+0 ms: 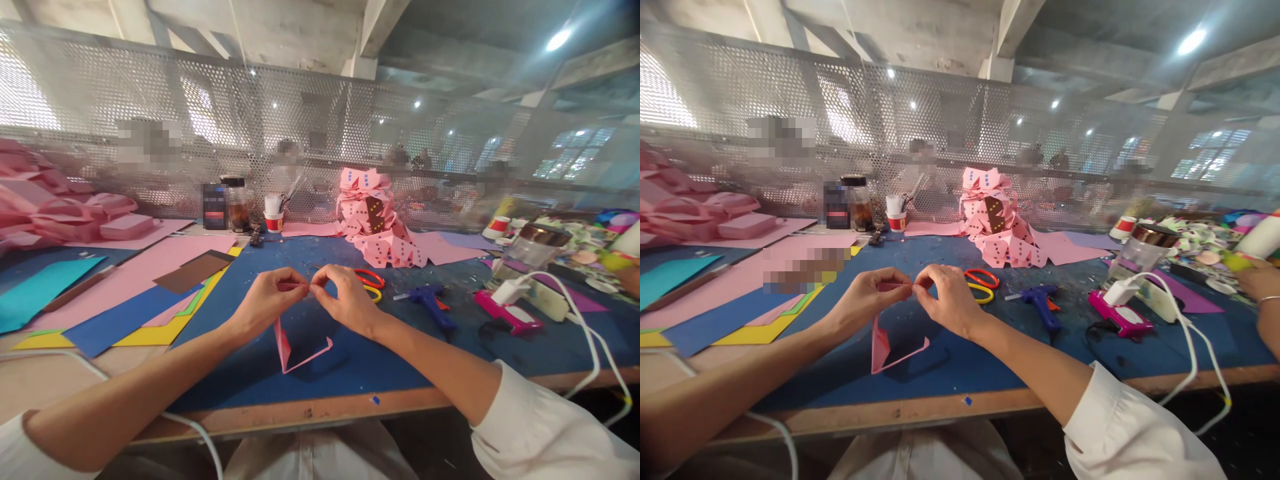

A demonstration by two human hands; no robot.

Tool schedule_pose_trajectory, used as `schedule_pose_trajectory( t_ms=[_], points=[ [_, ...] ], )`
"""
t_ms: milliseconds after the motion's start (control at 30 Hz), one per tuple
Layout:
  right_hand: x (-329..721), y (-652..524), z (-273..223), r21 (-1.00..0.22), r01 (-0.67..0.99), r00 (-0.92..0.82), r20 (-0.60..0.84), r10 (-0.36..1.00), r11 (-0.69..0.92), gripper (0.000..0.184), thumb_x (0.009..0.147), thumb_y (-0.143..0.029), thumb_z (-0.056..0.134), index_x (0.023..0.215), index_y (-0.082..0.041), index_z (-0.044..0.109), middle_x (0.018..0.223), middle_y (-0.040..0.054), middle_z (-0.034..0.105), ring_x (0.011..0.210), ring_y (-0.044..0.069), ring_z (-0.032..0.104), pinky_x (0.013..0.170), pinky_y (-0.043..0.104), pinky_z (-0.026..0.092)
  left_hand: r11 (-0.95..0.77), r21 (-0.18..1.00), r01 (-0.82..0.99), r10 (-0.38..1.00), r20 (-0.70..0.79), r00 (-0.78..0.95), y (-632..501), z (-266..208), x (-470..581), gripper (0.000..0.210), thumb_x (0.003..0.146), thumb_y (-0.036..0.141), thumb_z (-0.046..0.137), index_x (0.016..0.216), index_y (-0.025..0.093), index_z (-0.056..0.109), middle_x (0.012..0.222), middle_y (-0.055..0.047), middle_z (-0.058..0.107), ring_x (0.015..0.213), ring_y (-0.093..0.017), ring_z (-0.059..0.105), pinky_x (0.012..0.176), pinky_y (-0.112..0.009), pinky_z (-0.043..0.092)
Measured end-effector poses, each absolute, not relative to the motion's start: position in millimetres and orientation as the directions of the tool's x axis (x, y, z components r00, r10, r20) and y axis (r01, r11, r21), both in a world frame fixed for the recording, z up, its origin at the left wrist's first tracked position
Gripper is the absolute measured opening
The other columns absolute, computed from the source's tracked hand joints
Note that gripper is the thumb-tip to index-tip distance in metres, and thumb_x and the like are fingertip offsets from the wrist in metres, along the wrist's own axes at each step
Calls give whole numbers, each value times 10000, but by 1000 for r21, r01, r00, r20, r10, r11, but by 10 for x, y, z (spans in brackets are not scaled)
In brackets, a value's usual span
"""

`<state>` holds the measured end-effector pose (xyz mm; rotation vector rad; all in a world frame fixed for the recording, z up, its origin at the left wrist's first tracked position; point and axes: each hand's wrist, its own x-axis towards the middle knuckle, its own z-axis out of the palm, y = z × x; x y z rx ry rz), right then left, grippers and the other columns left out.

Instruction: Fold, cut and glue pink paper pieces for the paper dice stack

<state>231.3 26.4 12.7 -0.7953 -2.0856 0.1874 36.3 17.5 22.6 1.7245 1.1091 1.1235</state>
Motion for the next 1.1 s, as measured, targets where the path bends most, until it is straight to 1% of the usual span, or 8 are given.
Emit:
schedule_pose_trajectory(
  t_ms=[200,400,600,733,900,1100],
  points=[
    [2323,283,110,-434,473,-420,654,630,766,49,959,-233,639,934,-216,600,886,6,709,855,182,668,853,337,461,-317,915,250,937,261,234,166,251,368,161,779,315,716,819,160,725,784,-14,721,770,-175,660,723,-268,487],
    [2325,306,114,-468,468,-432,619,656,750,64,966,-248,641,918,-211,619,877,13,720,838,180,678,824,322,483,-308,914,265,939,248,239,152,266,354,152,790,312,698,827,168,732,782,-9,727,786,-179,661,741,-272,488],
    [2328,307,120,-528,425,-433,594,677,735,156,985,-316,622,870,-210,623,834,5,715,795,164,680,785,294,489,-318,898,305,938,250,241,151,287,345,149,792,315,673,784,179,733,740,-4,721,760,-180,658,728,-271,475],
    [2325,304,127,-541,405,-433,596,676,737,174,990,-336,616,873,-208,623,836,5,714,804,162,680,788,287,487,-322,895,308,938,257,233,149,289,353,161,798,328,665,773,181,727,730,-3,714,756,-180,655,720,-272,471],
    [2324,307,124,-512,420,-447,602,662,749,180,1001,-323,597,863,-209,612,837,2,708,806,159,670,800,290,471,-332,874,355,938,264,226,147,272,345,167,819,330,647,796,185,728,748,-1,719,756,-178,654,690,-261,458],
    [2328,292,117,-410,474,-477,625,619,779,167,1013,-279,573,860,-215,594,855,8,692,841,172,644,831,314,437,-348,845,405,935,283,215,135,282,354,167,811,328,640,796,184,723,723,3,710,687,-169,638,598,-240,439]
  ],
)
